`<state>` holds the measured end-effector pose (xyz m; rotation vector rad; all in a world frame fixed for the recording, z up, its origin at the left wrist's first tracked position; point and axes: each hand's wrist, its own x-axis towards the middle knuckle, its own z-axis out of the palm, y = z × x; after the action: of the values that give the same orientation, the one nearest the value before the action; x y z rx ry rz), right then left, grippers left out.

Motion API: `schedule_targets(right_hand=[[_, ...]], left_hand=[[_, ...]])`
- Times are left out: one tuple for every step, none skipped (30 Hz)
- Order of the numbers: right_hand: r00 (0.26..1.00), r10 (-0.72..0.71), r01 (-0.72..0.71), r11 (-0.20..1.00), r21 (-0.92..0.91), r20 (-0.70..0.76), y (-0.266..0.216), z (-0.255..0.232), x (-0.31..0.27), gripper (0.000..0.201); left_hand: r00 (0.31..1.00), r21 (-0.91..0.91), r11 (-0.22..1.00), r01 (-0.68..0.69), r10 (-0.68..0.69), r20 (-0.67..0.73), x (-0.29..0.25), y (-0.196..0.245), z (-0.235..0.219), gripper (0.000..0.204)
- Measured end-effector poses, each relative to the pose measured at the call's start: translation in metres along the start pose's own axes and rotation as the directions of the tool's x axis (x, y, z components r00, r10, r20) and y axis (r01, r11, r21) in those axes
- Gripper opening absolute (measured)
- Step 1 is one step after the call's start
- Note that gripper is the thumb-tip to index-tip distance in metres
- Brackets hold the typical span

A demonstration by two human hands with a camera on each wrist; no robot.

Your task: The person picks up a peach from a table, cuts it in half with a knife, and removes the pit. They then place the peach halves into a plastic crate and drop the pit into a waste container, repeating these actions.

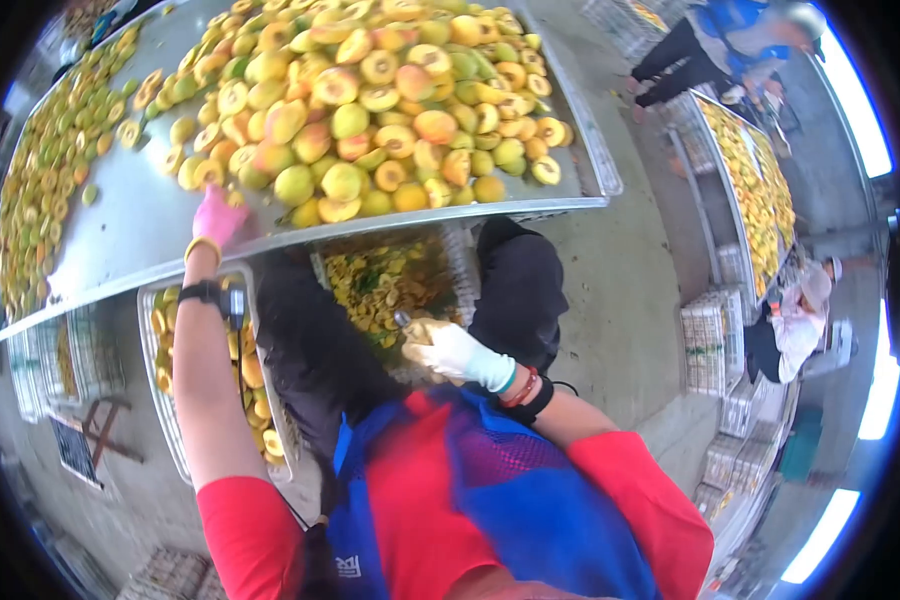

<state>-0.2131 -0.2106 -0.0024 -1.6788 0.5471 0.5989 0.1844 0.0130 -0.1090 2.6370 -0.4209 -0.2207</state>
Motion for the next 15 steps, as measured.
schedule_targets(right_hand=[[1.000,-0.013,0.013,0.999,0.034,-0.010,0.002,0.001,0.000,0.027],[0.999,-0.028,0.029,0.997,0.066,-0.015,0.003,0.003,-0.001,0.027],[0.986,-0.159,0.158,0.987,-0.022,-0.046,0.000,0.002,-0.002,0.027],[0.981,-0.180,0.180,0.984,-0.010,-0.075,-0.001,0.003,-0.004,0.027],[0.975,-0.200,0.202,0.979,0.003,-0.097,-0.002,0.004,-0.004,0.028],[0.969,-0.220,0.224,0.975,0.016,-0.112,-0.004,0.004,-0.006,0.028],[0.982,-0.161,0.168,0.984,0.064,-0.101,-0.013,0.001,-0.012,0.029],[0.984,-0.141,0.154,0.980,0.125,-0.106,-0.020,0.001,-0.017,0.023],[0.976,-0.167,0.186,0.974,0.132,-0.143,-0.025,0.002,-0.020,0.023],[0.967,-0.187,0.213,0.967,0.140,-0.175,-0.026,0.003,-0.022,0.022],[0.951,-0.249,0.280,0.945,0.171,-0.181,-0.022,0.003,-0.020,0.021],[0.934,-0.307,0.342,0.917,0.205,-0.184,-0.017,0.004,-0.019,0.020],[0.945,-0.274,0.303,0.938,0.167,-0.178,-0.021,0.003,-0.023,0.020],[0.929,-0.325,0.358,0.912,0.200,-0.178,-0.014,0.004,-0.020,0.021],[0.925,-0.333,0.367,0.907,0.207,-0.182,-0.016,0.006,-0.024,0.022]], left_hand=[[0.995,-0.061,0.996,0.058,-0.053,0.084,-0.009,0.014,-0.007,0.062],[0.996,-0.232,0.971,0.056,-0.037,0.087,-0.018,0.025,-0.012,0.058],[0.996,-0.393,0.918,0.056,-0.021,0.092,-0.028,0.034,-0.016,0.053],[0.995,-0.537,0.841,0.065,-0.011,0.104,-0.041,0.047,-0.024,0.049],[0.989,-0.657,0.749,0.089,0.010,0.144,-0.055,0.057,-0.034,0.044],[0.983,-0.757,0.642,0.121,0.028,0.181,-0.075,0.078,-0.051,0.039],[0.976,-0.838,0.522,0.159,0.045,0.214,-0.094,0.096,-0.061,0.033],[0.972,-0.898,0.418,0.137,0.118,0.203,-0.109,0.108,-0.062,0.032],[0.965,-0.944,0.307,0.123,0.184,0.186,-0.126,0.119,-0.062,0.030],[0.956,-0.975,0.191,0.117,0.243,0.163,-0.145,0.130,-0.061,0.029],[0.945,-0.981,0.143,0.135,0.280,0.171,-0.163,0.144,-0.061,0.025],[0.934,-0.983,0.096,0.155,0.310,0.178,-0.179,0.157,-0.060,0.022],[0.924,-0.983,0.061,0.172,0.335,0.183,-0.192,0.166,-0.056,0.021],[0.914,-0.983,0.020,0.185,0.362,0.180,-0.202,0.176,-0.052,0.020],[0.918,-0.984,0.032,0.173,0.356,0.173,-0.209,0.182,-0.046,0.024]])
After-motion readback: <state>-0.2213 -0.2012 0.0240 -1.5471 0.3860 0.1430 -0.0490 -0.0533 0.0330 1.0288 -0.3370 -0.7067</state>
